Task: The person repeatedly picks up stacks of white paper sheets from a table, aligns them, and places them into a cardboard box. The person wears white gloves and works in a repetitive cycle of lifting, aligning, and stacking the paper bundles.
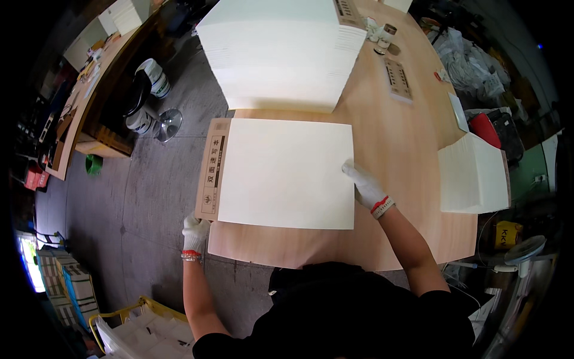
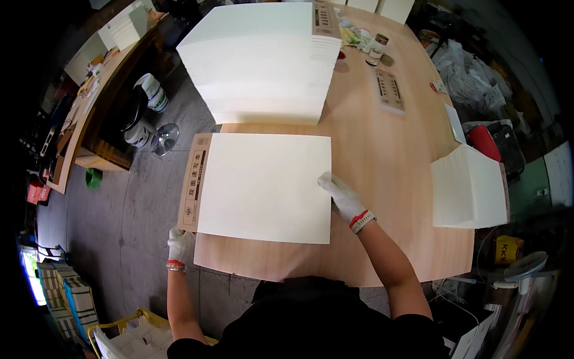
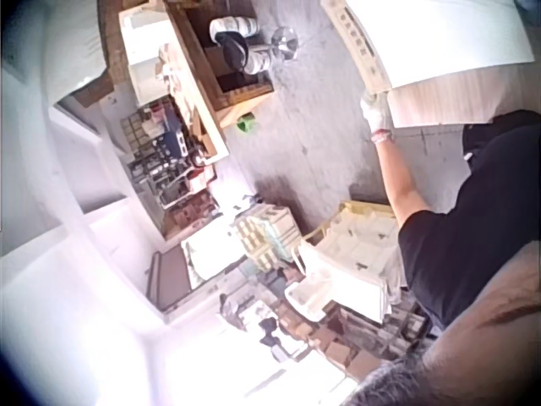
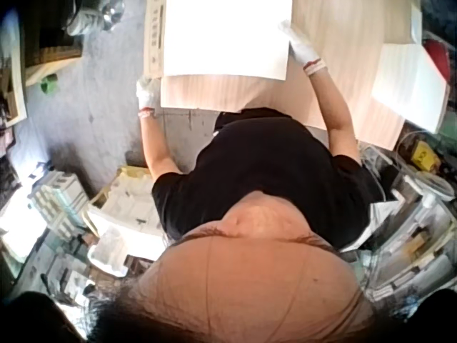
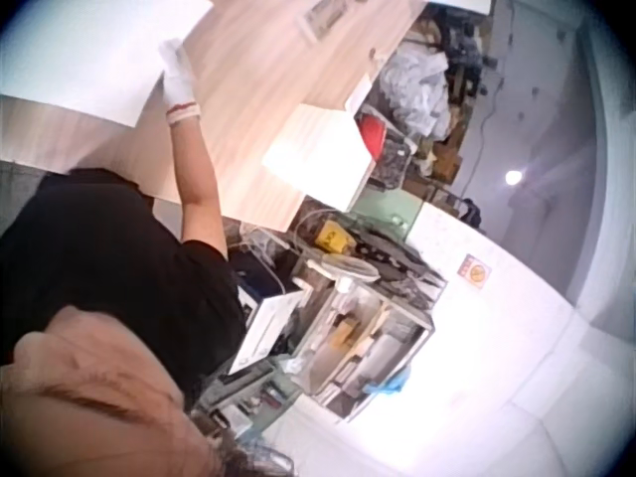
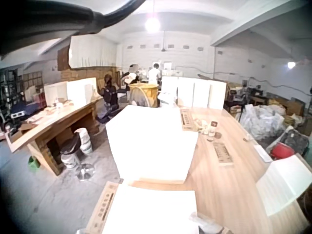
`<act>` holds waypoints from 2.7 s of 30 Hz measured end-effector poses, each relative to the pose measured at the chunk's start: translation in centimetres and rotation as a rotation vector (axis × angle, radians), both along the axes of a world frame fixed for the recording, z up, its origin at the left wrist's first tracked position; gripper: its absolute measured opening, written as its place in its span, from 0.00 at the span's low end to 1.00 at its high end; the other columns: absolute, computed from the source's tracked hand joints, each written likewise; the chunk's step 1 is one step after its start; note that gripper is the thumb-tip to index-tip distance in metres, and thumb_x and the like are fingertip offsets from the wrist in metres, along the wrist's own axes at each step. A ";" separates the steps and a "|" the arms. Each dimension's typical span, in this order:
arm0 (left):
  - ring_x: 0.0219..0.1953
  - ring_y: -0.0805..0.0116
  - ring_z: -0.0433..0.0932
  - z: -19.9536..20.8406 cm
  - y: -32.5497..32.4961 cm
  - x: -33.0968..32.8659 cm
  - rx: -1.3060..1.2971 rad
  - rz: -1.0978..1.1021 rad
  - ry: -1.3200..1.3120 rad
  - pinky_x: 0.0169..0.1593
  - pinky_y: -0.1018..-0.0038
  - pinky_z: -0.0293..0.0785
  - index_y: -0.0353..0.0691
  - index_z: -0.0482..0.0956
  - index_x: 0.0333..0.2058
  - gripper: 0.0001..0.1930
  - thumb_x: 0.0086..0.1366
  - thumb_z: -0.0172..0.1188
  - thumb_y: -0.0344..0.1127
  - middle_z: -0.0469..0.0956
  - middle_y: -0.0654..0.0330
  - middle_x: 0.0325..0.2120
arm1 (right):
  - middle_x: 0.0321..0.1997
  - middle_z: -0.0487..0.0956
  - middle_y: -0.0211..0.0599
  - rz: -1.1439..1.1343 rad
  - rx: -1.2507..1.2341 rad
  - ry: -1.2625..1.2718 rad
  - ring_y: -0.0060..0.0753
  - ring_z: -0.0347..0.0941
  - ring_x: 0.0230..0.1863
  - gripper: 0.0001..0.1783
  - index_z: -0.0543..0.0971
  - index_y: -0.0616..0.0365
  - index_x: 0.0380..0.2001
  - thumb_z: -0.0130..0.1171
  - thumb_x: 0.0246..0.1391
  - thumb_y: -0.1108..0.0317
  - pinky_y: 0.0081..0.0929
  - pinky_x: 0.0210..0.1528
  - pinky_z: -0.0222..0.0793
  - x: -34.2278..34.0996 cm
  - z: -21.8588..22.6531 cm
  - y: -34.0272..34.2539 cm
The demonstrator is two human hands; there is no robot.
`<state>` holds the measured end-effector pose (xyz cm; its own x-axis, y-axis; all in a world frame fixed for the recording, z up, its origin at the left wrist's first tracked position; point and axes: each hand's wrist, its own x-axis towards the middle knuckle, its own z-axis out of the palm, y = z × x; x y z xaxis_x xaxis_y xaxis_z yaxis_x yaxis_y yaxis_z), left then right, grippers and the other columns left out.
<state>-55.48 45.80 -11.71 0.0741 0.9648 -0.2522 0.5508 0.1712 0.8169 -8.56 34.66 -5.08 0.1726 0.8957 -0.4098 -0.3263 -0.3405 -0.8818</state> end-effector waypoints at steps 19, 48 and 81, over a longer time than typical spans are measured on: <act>0.38 0.73 0.76 1.0 -3.6 2.8 0.130 0.122 -0.289 0.38 0.79 0.71 0.34 0.69 0.49 0.18 0.60 0.43 0.24 0.76 0.58 0.42 | 0.50 0.71 0.29 0.016 -0.060 -0.422 0.25 0.66 0.50 0.38 0.64 0.57 0.58 0.55 0.50 0.43 0.22 0.51 0.61 1.5 2.4 -0.2; 0.47 0.53 0.69 -3.8 -21.0 37.5 0.186 0.701 0.667 0.52 0.67 0.64 0.29 0.58 0.53 0.27 0.54 0.54 0.28 0.70 0.50 0.43 | 0.45 0.76 0.33 0.285 0.178 -0.115 0.26 0.71 0.46 0.21 0.76 0.58 0.43 0.44 0.59 0.54 0.25 0.49 0.65 9.7 -12.1 12.8; 0.64 0.58 0.51 -1.9 -3.2 5.2 0.403 0.884 -1.000 0.65 0.65 0.45 0.28 0.57 0.57 0.40 0.64 0.32 0.64 0.53 0.48 0.61 | 0.66 0.56 0.38 0.558 0.492 -0.553 0.33 0.52 0.65 0.27 0.55 0.61 0.62 0.38 0.62 0.62 0.32 0.64 0.49 -0.3 10.0 16.9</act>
<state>-50.29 42.61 -13.65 -0.6091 0.7784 -0.1518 -0.4552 -0.1864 0.8707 -8.82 51.54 4.95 -0.2787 0.9591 0.0505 0.2824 0.1321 -0.9502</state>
